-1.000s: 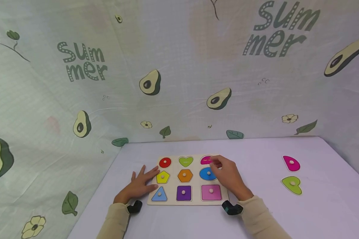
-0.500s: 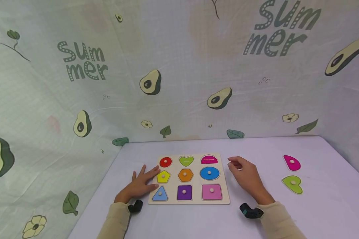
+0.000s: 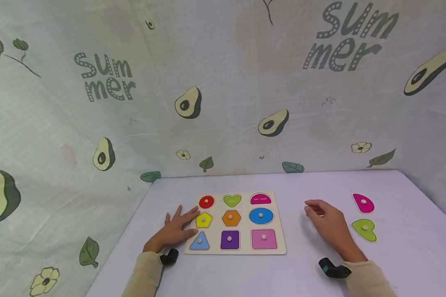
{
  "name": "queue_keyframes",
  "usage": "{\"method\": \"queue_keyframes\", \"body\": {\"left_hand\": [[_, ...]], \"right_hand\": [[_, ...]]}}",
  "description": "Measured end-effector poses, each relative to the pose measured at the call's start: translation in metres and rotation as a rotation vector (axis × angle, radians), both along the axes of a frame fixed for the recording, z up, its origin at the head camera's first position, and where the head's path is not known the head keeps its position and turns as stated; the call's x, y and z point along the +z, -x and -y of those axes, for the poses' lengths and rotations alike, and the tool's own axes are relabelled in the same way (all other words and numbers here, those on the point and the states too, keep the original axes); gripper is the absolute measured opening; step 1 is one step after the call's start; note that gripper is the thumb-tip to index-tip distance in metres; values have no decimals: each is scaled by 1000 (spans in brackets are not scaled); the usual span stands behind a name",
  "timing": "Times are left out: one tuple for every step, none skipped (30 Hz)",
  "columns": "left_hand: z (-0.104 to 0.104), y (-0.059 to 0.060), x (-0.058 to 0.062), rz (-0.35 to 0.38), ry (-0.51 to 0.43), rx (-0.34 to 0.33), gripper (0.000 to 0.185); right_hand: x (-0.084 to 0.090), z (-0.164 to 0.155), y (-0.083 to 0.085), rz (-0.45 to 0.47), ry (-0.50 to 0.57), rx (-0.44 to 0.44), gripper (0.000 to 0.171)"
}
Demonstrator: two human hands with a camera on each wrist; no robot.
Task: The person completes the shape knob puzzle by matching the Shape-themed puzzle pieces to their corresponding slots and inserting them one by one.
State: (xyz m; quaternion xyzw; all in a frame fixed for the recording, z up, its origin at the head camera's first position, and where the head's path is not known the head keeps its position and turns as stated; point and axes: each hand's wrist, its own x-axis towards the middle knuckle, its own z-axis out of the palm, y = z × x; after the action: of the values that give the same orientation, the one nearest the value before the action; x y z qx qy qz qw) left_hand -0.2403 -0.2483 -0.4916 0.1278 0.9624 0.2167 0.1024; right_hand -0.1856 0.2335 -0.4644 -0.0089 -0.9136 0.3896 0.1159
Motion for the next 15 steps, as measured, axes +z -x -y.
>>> {"method": "queue_keyframes", "body": {"left_hand": [[-1, 0, 0, -1, -1, -3, 71], [-1, 0, 0, 3, 1, -3, 71], [-2, 0, 0, 5, 3, -3, 70], [-2, 0, 0, 7, 5, -3, 70], [-3, 1, 1, 5, 3, -1, 70], [-3, 1, 1, 4, 4, -3, 70], [-3, 1, 1, 6, 9, -3, 70], [-4, 1, 1, 9, 9, -2, 70], [-4, 2, 1, 9, 10, -3, 70], [-4, 2, 1, 6, 7, -3, 70], [-4, 2, 0, 5, 5, -4, 70], [-3, 2, 0, 3, 5, -3, 70], [-3, 1, 0, 4, 6, 2, 70], [-2, 1, -1, 4, 6, 5, 70], [-2, 1, -1, 2, 9, 8, 70]], "right_hand": [[-1, -4, -1, 7, -6, -3, 43], [-1, -8, -3, 14, -11, -6, 44], [-2, -12, -4, 19, -15, -10, 45], [-3, -16, -5, 24, -16, -15, 45], [-4, -20, -6, 27, -18, -19, 45], [-5, -24, -6, 29, -21, -23, 44], [-5, -27, -7, 27, -24, -29, 44], [-6, -31, -8, 23, -31, -35, 44], [-7, -34, -8, 21, -34, -44, 44], [-7, -37, -9, 15, -37, -52, 43], [-8, -40, -10, 6, -43, -64, 42], [-8, -42, -11, 3, -48, -71, 42], [-9, -45, -12, 7, -48, -76, 42], [-10, -47, -13, 15, -50, -81, 43], [-11, -49, -13, 21, -51, -88, 43]]}}
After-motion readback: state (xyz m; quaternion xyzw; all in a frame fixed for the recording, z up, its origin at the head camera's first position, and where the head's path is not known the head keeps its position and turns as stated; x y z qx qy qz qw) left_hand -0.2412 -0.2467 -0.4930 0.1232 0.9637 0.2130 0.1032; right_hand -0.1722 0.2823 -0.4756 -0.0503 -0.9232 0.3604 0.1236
